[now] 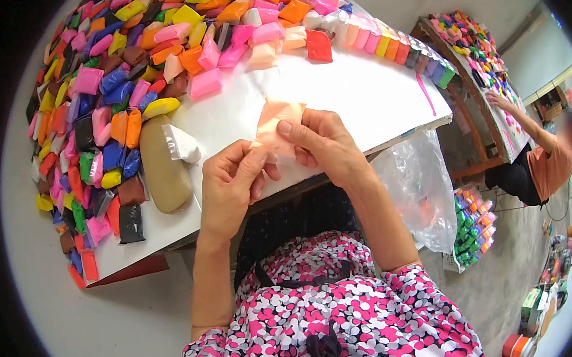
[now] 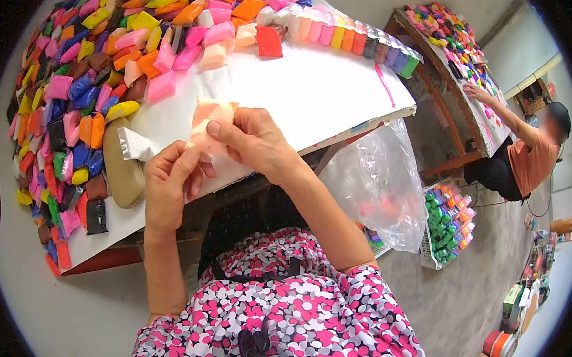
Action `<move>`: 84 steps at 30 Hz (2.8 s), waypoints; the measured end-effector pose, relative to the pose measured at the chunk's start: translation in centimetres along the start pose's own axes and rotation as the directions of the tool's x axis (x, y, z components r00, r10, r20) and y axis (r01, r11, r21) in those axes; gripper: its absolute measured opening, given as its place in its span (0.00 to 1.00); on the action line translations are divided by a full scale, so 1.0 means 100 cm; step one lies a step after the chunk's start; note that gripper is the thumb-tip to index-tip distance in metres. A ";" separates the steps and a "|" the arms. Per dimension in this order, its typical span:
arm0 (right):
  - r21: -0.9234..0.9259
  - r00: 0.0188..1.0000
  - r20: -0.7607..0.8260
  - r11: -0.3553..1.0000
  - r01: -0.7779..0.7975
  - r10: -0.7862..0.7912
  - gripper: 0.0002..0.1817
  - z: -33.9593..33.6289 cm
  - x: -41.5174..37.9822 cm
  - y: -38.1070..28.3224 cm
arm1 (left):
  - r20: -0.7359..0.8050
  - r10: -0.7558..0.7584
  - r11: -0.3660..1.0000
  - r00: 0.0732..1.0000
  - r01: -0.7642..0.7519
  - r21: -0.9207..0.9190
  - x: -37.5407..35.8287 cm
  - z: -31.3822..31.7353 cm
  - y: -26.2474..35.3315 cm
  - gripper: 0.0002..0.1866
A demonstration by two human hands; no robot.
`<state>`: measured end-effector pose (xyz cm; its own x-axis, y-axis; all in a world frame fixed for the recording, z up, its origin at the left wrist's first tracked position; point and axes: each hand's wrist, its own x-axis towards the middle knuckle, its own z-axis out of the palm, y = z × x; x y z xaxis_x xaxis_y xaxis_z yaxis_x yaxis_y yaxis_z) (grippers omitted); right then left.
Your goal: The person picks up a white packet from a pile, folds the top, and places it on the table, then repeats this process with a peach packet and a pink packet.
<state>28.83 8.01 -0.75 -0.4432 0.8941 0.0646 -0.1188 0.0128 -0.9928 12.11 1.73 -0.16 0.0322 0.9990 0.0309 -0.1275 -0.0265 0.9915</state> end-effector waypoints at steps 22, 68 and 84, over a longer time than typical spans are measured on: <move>0.209 0.967 -0.241 0.969 0.131 -0.079 0.20 -0.007 -0.010 -0.012 | 0.033 0.119 0.990 0.992 -0.121 0.070 0.014 0.018 0.010 0.12; -0.725 0.859 -0.268 0.679 0.119 -0.437 0.16 -0.003 0.204 -0.017 | -0.232 0.184 0.981 0.955 -0.193 -0.017 0.037 0.026 -0.014 0.26; -0.991 0.950 0.133 -0.012 0.135 -0.282 0.25 -0.015 0.164 -0.005 | -0.207 0.178 0.980 0.962 -0.193 -0.055 0.035 0.027 -0.015 0.25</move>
<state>22.98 23.38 0.63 -0.5058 0.7864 0.3545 0.8218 0.5642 -0.0792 15.04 5.14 -1.21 -0.1965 0.9639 0.1796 -0.1860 -0.2165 0.9584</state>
